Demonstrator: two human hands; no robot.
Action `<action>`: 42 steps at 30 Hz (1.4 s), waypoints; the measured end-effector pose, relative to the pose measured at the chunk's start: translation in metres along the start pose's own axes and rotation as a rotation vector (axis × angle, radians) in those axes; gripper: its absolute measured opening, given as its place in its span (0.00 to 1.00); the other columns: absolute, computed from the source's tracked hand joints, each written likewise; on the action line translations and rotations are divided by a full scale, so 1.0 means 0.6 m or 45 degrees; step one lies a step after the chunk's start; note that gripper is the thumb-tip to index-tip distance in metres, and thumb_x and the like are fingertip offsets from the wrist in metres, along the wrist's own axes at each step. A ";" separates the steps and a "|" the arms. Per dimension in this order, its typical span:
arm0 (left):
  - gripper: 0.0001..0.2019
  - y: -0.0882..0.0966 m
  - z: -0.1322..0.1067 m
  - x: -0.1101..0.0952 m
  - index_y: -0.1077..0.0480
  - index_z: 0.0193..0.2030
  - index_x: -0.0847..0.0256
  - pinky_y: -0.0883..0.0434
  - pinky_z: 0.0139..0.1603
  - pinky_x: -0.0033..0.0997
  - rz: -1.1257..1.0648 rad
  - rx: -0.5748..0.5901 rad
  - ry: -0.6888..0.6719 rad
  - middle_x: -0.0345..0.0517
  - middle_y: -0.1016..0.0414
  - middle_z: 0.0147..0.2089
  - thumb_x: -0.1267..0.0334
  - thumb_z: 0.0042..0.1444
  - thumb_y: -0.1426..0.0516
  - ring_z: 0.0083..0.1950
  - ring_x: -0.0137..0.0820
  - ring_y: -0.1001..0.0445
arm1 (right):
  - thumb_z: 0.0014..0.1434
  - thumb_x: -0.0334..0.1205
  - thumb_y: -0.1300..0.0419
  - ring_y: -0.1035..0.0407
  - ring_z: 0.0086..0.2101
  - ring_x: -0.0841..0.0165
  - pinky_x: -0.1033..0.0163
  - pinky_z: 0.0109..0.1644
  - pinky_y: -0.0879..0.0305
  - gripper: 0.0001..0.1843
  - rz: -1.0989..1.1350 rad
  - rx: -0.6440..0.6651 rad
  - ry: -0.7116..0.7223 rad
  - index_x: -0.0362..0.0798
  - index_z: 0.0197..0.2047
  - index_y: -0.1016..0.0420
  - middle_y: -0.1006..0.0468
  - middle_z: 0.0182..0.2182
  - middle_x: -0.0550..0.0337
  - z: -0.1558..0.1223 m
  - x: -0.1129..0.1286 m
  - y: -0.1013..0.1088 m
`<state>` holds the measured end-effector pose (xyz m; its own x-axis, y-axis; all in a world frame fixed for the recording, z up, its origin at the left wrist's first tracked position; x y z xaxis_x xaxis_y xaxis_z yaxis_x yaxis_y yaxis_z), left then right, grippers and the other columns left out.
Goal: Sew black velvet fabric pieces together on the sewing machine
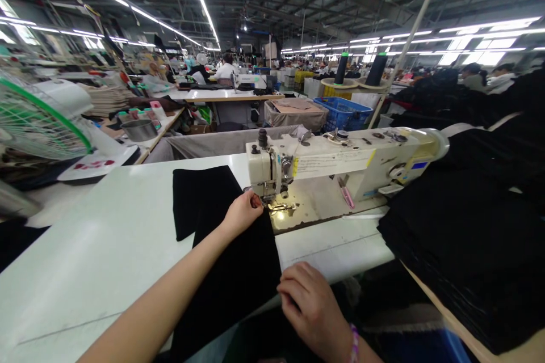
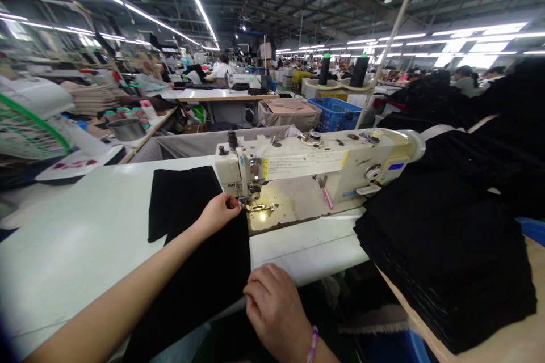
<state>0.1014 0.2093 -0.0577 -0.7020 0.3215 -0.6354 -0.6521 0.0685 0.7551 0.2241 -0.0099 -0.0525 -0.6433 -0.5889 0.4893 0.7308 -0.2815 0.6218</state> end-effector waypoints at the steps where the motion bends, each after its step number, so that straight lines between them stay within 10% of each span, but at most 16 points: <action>1: 0.04 -0.001 0.004 0.002 0.35 0.28 0.57 0.33 0.33 0.29 0.012 0.001 0.013 0.38 0.27 0.28 0.69 0.47 0.43 0.30 0.32 0.27 | 0.58 0.22 0.47 0.29 0.36 0.62 0.56 0.39 0.31 0.13 0.003 0.005 0.008 0.49 0.38 0.28 0.23 0.34 0.56 0.001 -0.001 -0.001; 12: 0.05 0.020 -0.007 -0.021 0.33 0.37 0.60 0.29 0.42 0.37 0.177 -0.095 -0.067 0.48 0.24 0.37 0.69 0.53 0.41 0.41 0.40 0.24 | 0.59 0.22 0.47 0.28 0.41 0.61 0.53 0.47 0.28 0.14 0.027 0.076 0.050 0.48 0.42 0.28 0.21 0.38 0.54 -0.005 -0.001 -0.005; 15: 0.07 0.033 -0.073 -0.059 0.31 0.41 0.61 0.30 0.53 0.48 0.242 -0.140 -0.167 0.54 0.26 0.46 0.67 0.55 0.40 0.52 0.47 0.28 | 0.59 0.22 0.48 0.28 0.42 0.61 0.53 0.49 0.27 0.16 0.049 0.082 0.063 0.48 0.43 0.27 0.21 0.39 0.53 -0.004 0.001 -0.003; 19: 0.09 -0.013 -0.220 -0.122 0.28 0.35 0.57 0.24 0.42 0.37 0.169 0.295 -0.615 0.46 0.24 0.38 0.69 0.63 0.48 0.40 0.36 0.25 | 0.56 0.22 0.48 0.27 0.43 0.60 0.52 0.49 0.27 0.18 0.087 0.084 0.050 0.47 0.45 0.25 0.20 0.40 0.51 0.004 0.001 0.001; 23: 0.16 -0.009 -0.290 -0.133 0.28 0.55 0.60 0.21 0.51 0.39 0.199 0.228 -0.880 0.53 0.22 0.51 0.72 0.63 0.50 0.50 0.39 0.24 | 0.56 0.23 0.47 0.28 0.44 0.60 0.51 0.51 0.28 0.21 0.091 0.105 -0.001 0.48 0.49 0.24 0.20 0.42 0.51 0.024 -0.011 0.000; 42: 0.13 0.009 -0.122 -0.081 0.23 0.47 0.62 0.23 0.51 0.39 0.259 0.162 -0.854 0.52 0.20 0.45 0.68 0.66 0.49 0.48 0.37 0.23 | 0.59 0.28 0.41 0.33 0.43 0.60 0.55 0.49 0.36 0.12 -0.336 0.293 -0.109 0.50 0.41 0.18 0.24 0.36 0.56 0.164 -0.116 -0.055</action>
<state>0.1110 0.1252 -0.0347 -0.4518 0.8488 -0.2746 -0.4597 0.0424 0.8871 0.2221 0.1149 -0.0470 -0.8268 -0.4503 0.3370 0.4729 -0.2320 0.8500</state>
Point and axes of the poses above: each hand's wrist, its own z-axis towards the middle knuckle, its own y-axis out of the back of the hand, x = y × z, the point moved 8 cm from there along z, towards the middle knuckle
